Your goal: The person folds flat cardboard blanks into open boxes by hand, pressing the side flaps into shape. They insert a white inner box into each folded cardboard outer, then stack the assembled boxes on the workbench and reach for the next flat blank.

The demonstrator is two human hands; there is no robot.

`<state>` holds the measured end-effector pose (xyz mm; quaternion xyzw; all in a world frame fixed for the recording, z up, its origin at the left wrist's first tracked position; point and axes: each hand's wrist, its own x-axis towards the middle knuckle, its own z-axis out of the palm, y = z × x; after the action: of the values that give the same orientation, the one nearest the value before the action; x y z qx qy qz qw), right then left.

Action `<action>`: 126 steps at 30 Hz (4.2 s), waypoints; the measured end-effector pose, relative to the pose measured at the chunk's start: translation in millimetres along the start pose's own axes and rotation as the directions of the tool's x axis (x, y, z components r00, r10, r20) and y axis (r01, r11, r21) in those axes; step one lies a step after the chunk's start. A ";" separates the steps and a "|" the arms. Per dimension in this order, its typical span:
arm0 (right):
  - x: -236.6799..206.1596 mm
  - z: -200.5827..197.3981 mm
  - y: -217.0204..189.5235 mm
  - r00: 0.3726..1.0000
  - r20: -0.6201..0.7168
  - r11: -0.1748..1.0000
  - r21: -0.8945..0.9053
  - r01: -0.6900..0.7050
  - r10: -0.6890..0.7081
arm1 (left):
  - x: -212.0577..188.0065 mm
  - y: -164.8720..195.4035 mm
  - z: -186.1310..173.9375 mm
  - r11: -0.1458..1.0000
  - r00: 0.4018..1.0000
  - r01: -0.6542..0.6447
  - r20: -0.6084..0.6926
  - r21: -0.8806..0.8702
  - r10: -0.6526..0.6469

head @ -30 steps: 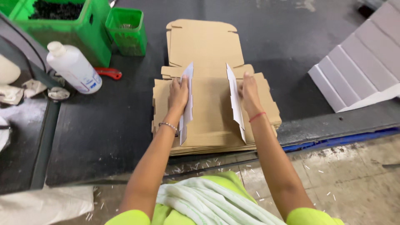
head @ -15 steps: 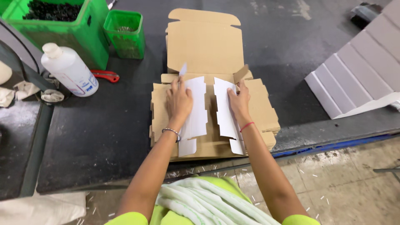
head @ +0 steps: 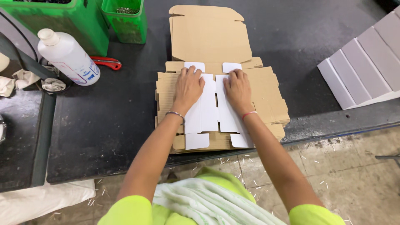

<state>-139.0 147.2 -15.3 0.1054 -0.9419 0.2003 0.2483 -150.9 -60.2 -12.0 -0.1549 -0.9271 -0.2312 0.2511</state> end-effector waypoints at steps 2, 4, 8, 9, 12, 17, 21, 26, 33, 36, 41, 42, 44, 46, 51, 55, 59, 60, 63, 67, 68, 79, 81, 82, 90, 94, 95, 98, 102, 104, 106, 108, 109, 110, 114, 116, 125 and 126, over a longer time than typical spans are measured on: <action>7.2 -0.6 -2.1 0.999 0.033 0.999 0.037 -0.025 0.024 | 11.1 -4.8 1.3 0.998 1.000 0.021 0.020 -0.059 -0.020; 16.7 -1.9 -3.2 0.996 0.070 0.997 0.048 -0.058 0.055 | 22.6 -10.3 3.6 0.998 0.999 0.025 -0.025 -0.058 -0.026; 50.6 -11.6 11.5 0.927 0.203 0.932 0.115 -0.343 0.316 | 47.0 -36.6 0.6 0.971 0.986 0.163 -0.003 -0.176 -0.166; 60.0 -15.5 18.9 0.873 0.260 0.876 0.149 -0.459 0.412 | 48.9 -45.8 -2.9 0.988 0.996 0.088 -0.006 -0.127 -0.090; 70.4 -27.4 40.4 0.835 0.402 0.487 0.681 -0.547 0.376 | 49.9 -57.8 -8.1 0.885 0.972 0.234 0.070 -0.403 -0.226; 65.3 -27.6 46.6 0.817 0.428 0.177 0.835 -0.522 0.387 | 49.1 -58.3 -19.2 0.776 0.947 0.319 0.145 -0.544 -0.288; 75.6 -28.3 42.9 0.819 0.421 0.193 0.832 -0.520 0.391 | 51.6 -59.5 -17.1 0.782 0.958 0.285 0.136 -0.553 -0.253; 74.8 -36.8 40.4 0.900 0.379 0.697 0.586 -0.413 0.215 | 46.4 -67.2 -15.9 0.857 0.976 0.204 0.169 -0.474 -0.139; -35.2 -100.2 67.3 0.891 0.201 0.400 0.838 -0.372 0.407 | -83.0 -49.2 -90.0 0.262 0.866 0.179 0.026 -0.948 -0.500; -126.1 -143.5 60.0 0.825 0.139 0.330 0.870 -0.366 0.548 | -174.5 -7.0 -130.5 0.541 0.778 0.241 -0.172 -0.806 -0.604; -218.1 -164.7 -9.9 0.812 -0.050 0.505 0.805 -0.312 0.581 | -239.7 71.9 -155.1 0.734 0.882 0.163 -0.235 -0.659 -0.408; -225.3 -161.2 -30.0 0.821 -0.098 0.578 0.757 -0.305 0.562 | -239.2 85.0 -153.5 0.795 0.917 0.084 -0.265 -0.601 -0.297; -235.8 -155.3 -69.5 0.927 -0.035 0.731 0.627 -0.271 0.374 | -235.9 106.7 -152.9 0.871 0.999 0.044 0.048 -0.490 -0.024; -228.7 -142.9 -94.6 0.987 0.158 0.974 0.225 -0.041 0.005 | -228.1 124.2 -146.8 0.929 0.963 0.041 0.263 -0.367 0.061; -212.8 -156.2 -101.8 0.986 0.161 0.969 0.235 -0.076 0.038 | -216.2 119.7 -148.8 0.920 0.995 0.088 0.083 -0.382 -0.060; -206.7 -161.8 -104.6 0.989 0.147 0.969 0.238 -0.063 0.029 | -221.5 104.4 -151.8 0.920 0.928 0.083 -0.306 -0.383 -0.211; -206.0 -158.7 -111.0 0.984 0.158 0.961 0.253 -0.117 0.078 | -221.0 94.1 -135.2 0.712 0.820 0.319 -0.195 -0.625 -0.539; -205.5 -158.1 -111.5 0.984 0.154 0.959 0.253 -0.124 0.087 | -218.8 93.1 -128.2 0.760 0.857 0.313 -0.175 -0.569 -0.484; -200.7 -158.6 -111.9 0.983 0.163 0.958 0.261 -0.121 0.080 | -214.2 92.4 -113.9 0.988 0.998 -0.042 0.044 -0.145 0.049; -191.4 -170.8 -116.5 0.967 0.245 0.966 0.223 -0.129 0.072 | -206.6 91.7 -112.4 0.980 0.999 0.028 0.032 -0.196 -0.022; -188.9 -174.8 -119.5 0.985 0.166 0.978 0.193 -0.078 0.046 | -203.3 89.5 -114.9 0.983 1.000 -0.001 -0.002 -0.183 0.001; -154.6 -156.4 -133.1 0.974 0.130 0.970 0.183 0.162 -0.188 | -153.6 107.5 -165.3 0.939 0.963 0.256 0.147 -0.229 -0.226; -144.7 -153.0 -120.3 0.977 0.179 0.978 0.191 0.080 -0.115 | -146.7 114.5 -180.8 0.952 0.984 0.169 0.092 -0.254 -0.151; -139.1 -152.5 -112.5 0.975 0.207 0.980 0.197 0.042 -0.084 | -144.3 114.3 -189.2 0.965 0.997 0.065 -0.030 -0.254 -0.075; -104.8 -124.6 -69.0 0.934 0.347 0.993 0.109 0.053 -0.088 | -35.7 -13.5 -146.2 0.681 0.908 0.215 -0.115 -0.700 -0.404; -106.4 -118.1 -67.3 0.949 0.253 0.979 0.126 0.158 -0.186 | 25.7 -52.0 -72.1 0.505 0.877 0.449 0.256 -0.737 -0.407; -106.7 -118.4 -68.1 0.948 0.259 0.979 0.134 0.154 -0.185 | 37.3 -55.7 -60.3 0.448 0.862 0.479 0.309 -0.755 -0.401; -105.8 -120.8 -70.1 0.945 0.284 0.983 0.137 0.124 -0.159 | 61.5 -56.9 -41.1 0.353 0.873 0.474 0.376 -0.807 -0.311; -107.1 -120.3 -70.9 0.949 0.294 0.989 0.120 0.082 -0.114 | 70.6 -58.0 -29.1 0.399 0.926 0.377 0.333 -0.836 -0.177; -109.1 -119.1 -68.8 0.952 0.279 0.987 0.133 0.095 -0.129 | 68.7 -56.3 -25.7 0.426 0.928 0.371 0.315 -0.825 -0.198; -110.6 -117.9 -65.6 0.951 0.257 0.977 0.166 0.134 -0.174 | 62.2 -53.7 -23.5 0.472 0.944 0.318 0.227 -0.822 -0.241; -111.1 -117.0 -63.0 0.948 0.276 0.982 0.145 0.123 -0.160 | 52.6 -51.3 -22.9 0.253 0.914 0.370 0.302 -0.894 -0.270; -110.7 -116.7 -62.1 0.944 0.288 0.983 0.138 0.124 -0.159 | 46.6 -50.9 -23.0 0.138 0.897 0.388 0.338 -0.911 -0.285; -109.6 -116.3 -61.7 0.942 0.295 0.983 0.137 0.125 -0.161 | 41.1 -50.4 -22.4 0.102 0.894 0.384 0.342 -0.918 -0.290; -101.8 -119.4 -64.8 0.923 0.345 0.982 0.144 0.126 -0.169 | 20.7 -50.2 -16.6 0.014 0.914 0.247 0.228 -0.969 -0.335; -97.0 -123.7 -69.6 0.906 0.393 0.984 0.143 0.109 -0.158 | 13.1 -53.6 -14.8 -0.010 0.928 0.160 0.153 -0.987 -0.339; -76.4 -116.1 -104.9 0.672 0.641 0.925 0.190 0.329 -0.370 | -11.0 -58.1 -23.8 0.394 0.937 0.336 0.260 -0.856 -0.233; -75.5 -111.8 -106.0 0.666 0.642 0.921 0.203 0.331 -0.381 | -12.3 -55.7 -23.3 0.408 0.932 0.350 0.267 -0.844 -0.245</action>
<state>4.7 107.6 69.7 0.3604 -0.9207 0.1290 -0.0765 -154.0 -121.1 -20.3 -0.1059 -0.6977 -0.7073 0.0426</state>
